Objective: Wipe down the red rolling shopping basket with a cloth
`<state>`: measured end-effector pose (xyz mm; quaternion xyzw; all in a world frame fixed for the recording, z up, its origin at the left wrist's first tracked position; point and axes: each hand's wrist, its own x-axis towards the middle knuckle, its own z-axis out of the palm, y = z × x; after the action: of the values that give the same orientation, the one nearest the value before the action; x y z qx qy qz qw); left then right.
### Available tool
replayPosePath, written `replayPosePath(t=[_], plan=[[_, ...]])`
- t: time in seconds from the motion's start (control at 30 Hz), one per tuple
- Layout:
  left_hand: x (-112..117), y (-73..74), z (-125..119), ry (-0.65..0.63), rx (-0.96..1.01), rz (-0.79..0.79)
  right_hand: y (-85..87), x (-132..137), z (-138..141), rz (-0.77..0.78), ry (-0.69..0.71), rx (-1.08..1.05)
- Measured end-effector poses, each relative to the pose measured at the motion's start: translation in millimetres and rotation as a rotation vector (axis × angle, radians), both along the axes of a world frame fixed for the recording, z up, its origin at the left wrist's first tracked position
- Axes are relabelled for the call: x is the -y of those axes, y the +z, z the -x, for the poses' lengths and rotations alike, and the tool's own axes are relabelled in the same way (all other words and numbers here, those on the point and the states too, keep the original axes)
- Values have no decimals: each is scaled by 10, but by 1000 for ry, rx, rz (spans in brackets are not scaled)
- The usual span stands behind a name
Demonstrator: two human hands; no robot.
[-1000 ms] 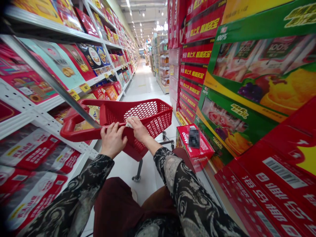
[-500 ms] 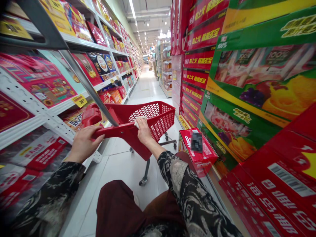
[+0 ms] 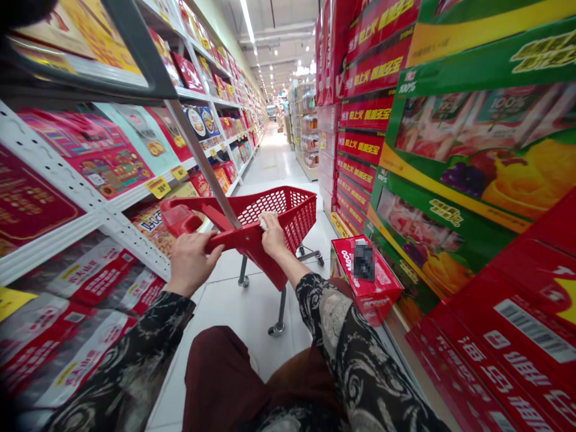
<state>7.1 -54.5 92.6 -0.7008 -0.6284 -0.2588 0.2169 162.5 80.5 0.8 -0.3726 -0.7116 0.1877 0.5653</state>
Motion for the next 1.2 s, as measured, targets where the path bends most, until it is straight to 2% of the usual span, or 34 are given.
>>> replayPosePath(t=[0.1, 0.27, 0.47, 0.6, 0.7, 0.77, 0.87, 0.93, 1.07, 1.2], plan=[[-21, 51, 10, -112, 82, 34, 43, 76, -70, -31, -25, -41], [-67, 60, 87, -62, 173, 90, 148, 294, -128, -43, -57, -130], [-32, 48, -234, -55, 128, 102, 342, 558, -171, -73, -84, -201], [-1, 94, -347, -89, 79, 159, 551, 726, -285, -97, -16, -233], [-19, 130, -200, -131, 78, 180, 713, 839, -393, -164, 106, -159], [-48, 143, -46, -87, 101, 182, 798, 882, -444, -193, 156, -91], [-87, 134, 92, -13, 98, 203, 891, 913, -446, -182, 148, -39], [-98, 115, 61, 15, 79, 206, 941, 957, -391, -173, 142, 4], [-94, 83, -193, 81, 59, 155, 1010, 1122, -242, -239, 174, 229], [-68, 76, -310, 72, 56, 122, 992, 1155, -305, -259, 55, 387]])
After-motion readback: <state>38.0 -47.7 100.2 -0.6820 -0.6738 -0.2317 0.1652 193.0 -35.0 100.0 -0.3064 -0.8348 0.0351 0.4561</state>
